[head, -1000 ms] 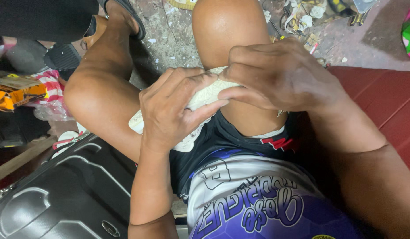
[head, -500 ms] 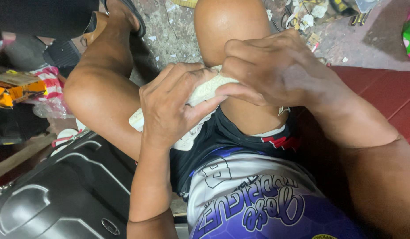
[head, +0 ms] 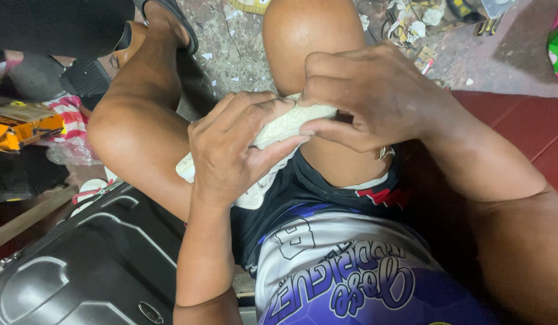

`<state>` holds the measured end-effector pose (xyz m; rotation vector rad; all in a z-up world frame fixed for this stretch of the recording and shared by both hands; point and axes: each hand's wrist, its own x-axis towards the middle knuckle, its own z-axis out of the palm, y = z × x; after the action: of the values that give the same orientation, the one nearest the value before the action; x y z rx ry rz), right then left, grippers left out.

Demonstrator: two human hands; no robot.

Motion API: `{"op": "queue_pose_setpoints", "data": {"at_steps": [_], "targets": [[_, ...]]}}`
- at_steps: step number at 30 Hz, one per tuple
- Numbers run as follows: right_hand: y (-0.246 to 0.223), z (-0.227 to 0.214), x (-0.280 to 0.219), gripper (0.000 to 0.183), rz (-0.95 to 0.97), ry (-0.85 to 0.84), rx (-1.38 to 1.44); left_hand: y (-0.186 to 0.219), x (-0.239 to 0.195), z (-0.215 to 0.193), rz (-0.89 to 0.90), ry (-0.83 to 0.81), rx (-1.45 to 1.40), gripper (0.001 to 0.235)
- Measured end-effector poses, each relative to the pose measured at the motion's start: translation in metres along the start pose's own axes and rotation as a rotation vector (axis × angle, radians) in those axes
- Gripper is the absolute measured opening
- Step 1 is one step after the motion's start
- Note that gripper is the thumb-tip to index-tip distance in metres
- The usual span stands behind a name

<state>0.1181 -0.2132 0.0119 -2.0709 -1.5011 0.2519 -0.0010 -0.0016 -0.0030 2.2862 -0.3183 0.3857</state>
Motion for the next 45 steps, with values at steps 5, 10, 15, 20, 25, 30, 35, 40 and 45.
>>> {"op": "queue_pose_setpoints", "data": {"at_steps": [5, 10, 15, 20, 25, 30, 35, 40, 45], "targets": [[-0.003, 0.007, 0.000, 0.041, -0.042, 0.035, -0.158, -0.002, -0.002, -0.001, -0.010, -0.009, 0.003, 0.041], [-0.009, -0.002, 0.003, 0.042, -0.045, -0.009, -0.199, -0.003, -0.001, 0.000, -0.011, -0.011, 0.009, 0.041], [-0.016, -0.023, 0.008, 0.031, -0.072, -0.161, -0.184, -0.004, -0.002, -0.002, -0.006, -0.018, -0.003, 0.041], [-0.015, -0.029, 0.008, 0.026, -0.096, -0.142, -0.114, -0.001, -0.002, -0.002, 0.001, -0.005, -0.005, 0.040], [-0.014, -0.023, 0.006, 0.030, -0.060, -0.092, -0.052, -0.002, -0.004, -0.001, 0.012, -0.007, 0.007, 0.041], [-0.021, -0.028, 0.012, 0.031, -0.123, -0.123, -0.149, -0.001, -0.002, 0.001, 0.003, -0.009, 0.024, 0.039], [-0.036, -0.030, 0.015, 0.029, -0.169, -0.128, -0.362, -0.002, -0.005, 0.003, 0.021, 0.016, 0.004, 0.041], [-0.044, -0.027, 0.015, 0.018, -0.175, -0.143, -0.496, 0.000, -0.007, 0.004, 0.021, 0.026, 0.011, 0.043], [-0.051, -0.021, 0.015, 0.018, -0.135, -0.167, -0.597, 0.000, -0.008, 0.001, 0.024, 0.027, -0.002, 0.040]]}}
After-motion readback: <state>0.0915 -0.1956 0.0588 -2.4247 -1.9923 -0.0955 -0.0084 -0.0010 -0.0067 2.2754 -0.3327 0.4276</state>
